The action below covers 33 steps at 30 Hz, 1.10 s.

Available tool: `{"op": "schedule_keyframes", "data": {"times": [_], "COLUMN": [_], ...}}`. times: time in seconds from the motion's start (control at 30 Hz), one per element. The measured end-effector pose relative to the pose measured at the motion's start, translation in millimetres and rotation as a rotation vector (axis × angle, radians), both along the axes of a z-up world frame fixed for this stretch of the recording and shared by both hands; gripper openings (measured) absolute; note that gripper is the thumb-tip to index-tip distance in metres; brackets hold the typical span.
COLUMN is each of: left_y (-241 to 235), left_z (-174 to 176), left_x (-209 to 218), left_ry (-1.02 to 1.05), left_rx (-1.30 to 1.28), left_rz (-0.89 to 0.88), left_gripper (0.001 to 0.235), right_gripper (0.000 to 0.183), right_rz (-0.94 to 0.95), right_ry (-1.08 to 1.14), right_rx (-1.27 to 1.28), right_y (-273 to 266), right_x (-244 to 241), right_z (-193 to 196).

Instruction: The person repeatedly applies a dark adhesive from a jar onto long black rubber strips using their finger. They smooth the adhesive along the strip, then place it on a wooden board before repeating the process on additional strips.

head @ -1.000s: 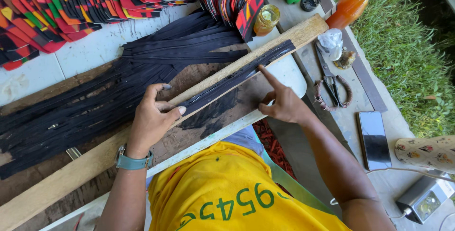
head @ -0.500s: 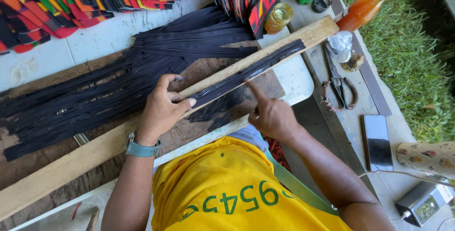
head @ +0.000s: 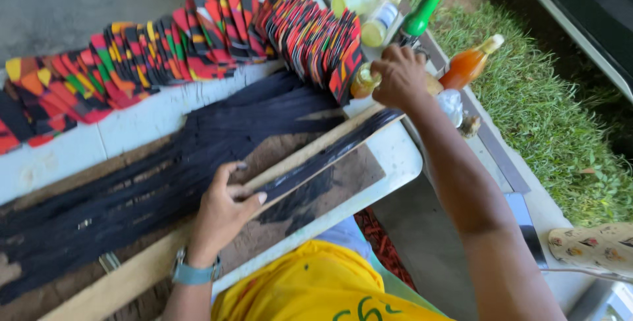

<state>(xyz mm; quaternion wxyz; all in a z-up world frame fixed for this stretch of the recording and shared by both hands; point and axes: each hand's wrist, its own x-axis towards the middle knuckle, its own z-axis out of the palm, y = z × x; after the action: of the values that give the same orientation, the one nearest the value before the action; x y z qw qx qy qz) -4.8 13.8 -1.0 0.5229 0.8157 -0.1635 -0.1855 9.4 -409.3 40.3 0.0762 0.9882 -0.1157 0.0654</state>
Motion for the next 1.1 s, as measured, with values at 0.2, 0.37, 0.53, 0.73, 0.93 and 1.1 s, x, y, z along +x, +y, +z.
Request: {"op": "schedule_keyframes", "data": {"times": [0.2, 0.37, 0.53, 0.73, 0.93, 1.1], "left_y": [-4.3, -5.4, -5.2, -2.7, -4.9, -3.3], "left_z": [-6.3, -8.4, -6.5, -7.9, -3.6, -1.2], "left_x": [4.2, 2.7, 1.0, -0.2, -4.4, -3.7], "left_ry": [0.109, 0.081, 0.059, -0.015, -0.117, -0.075], "left_rx": [0.047, -0.008, -0.011, 0.002, 0.082, 0.066], "left_rz": [0.012, 0.005, 0.01, 0.018, 0.032, 0.018], "left_gripper": [0.071, 0.065, 0.063, 0.064, 0.066, 0.067], "right_gripper": [0.029, 0.03, 0.02, 0.094, 0.121, 0.115], "right_rz": [0.002, 0.056, 0.102, 0.338, 0.165, 0.153], "right_ry": [0.093, 0.049, -0.043, -0.174, 0.243, 0.251], "right_rx": [0.052, 0.103, 0.065, 1.094, 1.765, 1.371], "right_y": [-13.8, -23.2, -11.9, 73.8, 150.9, 163.4], "right_x": [3.1, 3.8, -12.2, -126.8, -166.6, -157.2], "right_z": [-18.4, -29.4, -6.6, 11.6, -41.2, -38.0]}}
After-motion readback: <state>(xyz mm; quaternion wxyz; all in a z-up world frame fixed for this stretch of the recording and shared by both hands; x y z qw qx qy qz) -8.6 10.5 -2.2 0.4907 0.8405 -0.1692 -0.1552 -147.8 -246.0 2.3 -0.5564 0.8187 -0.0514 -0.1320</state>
